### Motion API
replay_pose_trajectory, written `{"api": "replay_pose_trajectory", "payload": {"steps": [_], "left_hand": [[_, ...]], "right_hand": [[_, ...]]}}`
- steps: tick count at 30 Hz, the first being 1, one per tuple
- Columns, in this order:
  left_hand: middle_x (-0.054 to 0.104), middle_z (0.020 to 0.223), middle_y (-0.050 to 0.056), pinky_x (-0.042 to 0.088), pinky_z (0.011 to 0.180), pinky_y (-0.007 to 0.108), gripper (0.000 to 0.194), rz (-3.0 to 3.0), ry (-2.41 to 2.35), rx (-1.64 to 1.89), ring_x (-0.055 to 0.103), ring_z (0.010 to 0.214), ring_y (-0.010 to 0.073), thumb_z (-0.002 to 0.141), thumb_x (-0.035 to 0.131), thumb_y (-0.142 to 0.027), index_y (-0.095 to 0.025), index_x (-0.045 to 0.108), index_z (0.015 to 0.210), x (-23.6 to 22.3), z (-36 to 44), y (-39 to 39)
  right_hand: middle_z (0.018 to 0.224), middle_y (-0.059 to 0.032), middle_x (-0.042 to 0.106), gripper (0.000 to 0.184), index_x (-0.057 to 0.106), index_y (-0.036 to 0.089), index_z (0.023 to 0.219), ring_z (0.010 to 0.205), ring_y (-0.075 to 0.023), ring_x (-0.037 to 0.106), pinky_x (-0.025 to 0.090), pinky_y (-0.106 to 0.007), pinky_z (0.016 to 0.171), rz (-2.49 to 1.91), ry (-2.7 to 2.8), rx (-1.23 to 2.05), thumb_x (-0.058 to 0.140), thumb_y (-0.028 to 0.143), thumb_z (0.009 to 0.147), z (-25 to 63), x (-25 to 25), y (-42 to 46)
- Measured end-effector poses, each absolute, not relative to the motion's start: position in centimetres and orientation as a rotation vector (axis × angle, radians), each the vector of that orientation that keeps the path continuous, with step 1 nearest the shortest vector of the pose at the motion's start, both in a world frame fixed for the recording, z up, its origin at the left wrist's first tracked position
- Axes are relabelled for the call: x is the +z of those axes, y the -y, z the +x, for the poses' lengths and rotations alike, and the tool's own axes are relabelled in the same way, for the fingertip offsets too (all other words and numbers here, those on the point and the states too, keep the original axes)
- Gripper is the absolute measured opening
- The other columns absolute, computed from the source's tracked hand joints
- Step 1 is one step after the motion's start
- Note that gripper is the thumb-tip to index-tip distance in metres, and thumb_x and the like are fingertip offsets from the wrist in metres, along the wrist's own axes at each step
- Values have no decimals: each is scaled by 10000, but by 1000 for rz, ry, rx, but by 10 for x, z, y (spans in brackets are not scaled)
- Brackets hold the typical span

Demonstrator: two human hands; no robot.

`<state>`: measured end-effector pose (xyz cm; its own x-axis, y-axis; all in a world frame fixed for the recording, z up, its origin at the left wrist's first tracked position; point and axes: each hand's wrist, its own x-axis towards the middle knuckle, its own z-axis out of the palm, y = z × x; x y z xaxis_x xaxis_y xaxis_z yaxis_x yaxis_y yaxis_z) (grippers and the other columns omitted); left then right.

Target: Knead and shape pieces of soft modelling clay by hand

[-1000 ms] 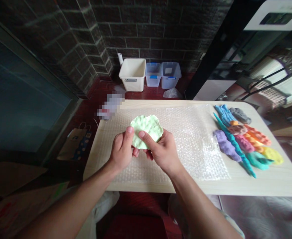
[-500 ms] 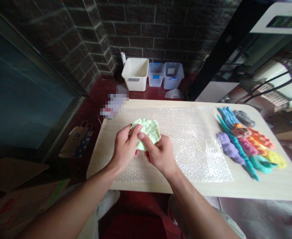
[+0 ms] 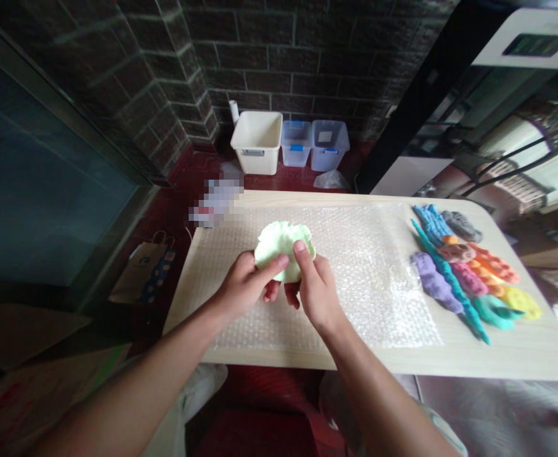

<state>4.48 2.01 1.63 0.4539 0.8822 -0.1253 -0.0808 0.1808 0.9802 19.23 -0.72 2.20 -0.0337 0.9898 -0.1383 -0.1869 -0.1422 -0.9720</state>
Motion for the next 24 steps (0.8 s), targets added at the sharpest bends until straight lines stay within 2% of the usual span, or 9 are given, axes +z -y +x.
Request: {"api": "replay_pose_trajectory", "payload": {"steps": [5, 9, 12, 17, 24], "left_hand": [[589, 547, -3, 408, 474, 228, 477, 1170, -777, 837, 548, 478, 101, 964, 683, -568, -167, 634, 711, 17, 46, -20], [591, 539, 5, 429, 489, 240, 507, 1124, -754, 799, 557, 477, 106, 987, 648, -572, -157, 638, 697, 14, 44, -21], [615, 562, 16, 426, 480, 229, 490, 1168, -765, 753, 569, 488, 104, 953, 700, -563, -147, 645, 701, 13, 42, -22], [632, 604, 9, 448, 493, 221, 407, 1168, -716, 737, 578, 513, 100, 941, 730, -507, -151, 651, 760, 15, 41, -22], [641, 619, 22, 462, 514, 233, 409, 1130, -742, 778, 596, 539, 112, 951, 713, -500, -143, 672, 755, 16, 41, -23]], "right_hand": [[617, -50, 707, 536, 753, 172, 793, 415, -117, 559, 348, -225, 341, -1088, 1011, 1461, 567, 621, 1018, 198, 23, 8], [587, -46, 700, 500, 749, 161, 799, 401, -109, 546, 347, -211, 338, -1083, 1009, 1540, 578, 571, 1029, 199, 24, 7], [550, -29, 687, 467, 719, 165, 780, 371, -100, 535, 337, -203, 328, -1122, 1033, 1507, 612, 550, 1020, 200, 23, 6], [489, -10, 651, 486, 660, 171, 687, 348, -88, 525, 322, -196, 329, -1164, 1117, 1380, 654, 536, 1007, 201, 24, 5], [557, -46, 682, 592, 723, 149, 696, 409, -89, 538, 342, -208, 364, -1130, 1170, 1446, 565, 612, 1028, 200, 30, 4]]}}
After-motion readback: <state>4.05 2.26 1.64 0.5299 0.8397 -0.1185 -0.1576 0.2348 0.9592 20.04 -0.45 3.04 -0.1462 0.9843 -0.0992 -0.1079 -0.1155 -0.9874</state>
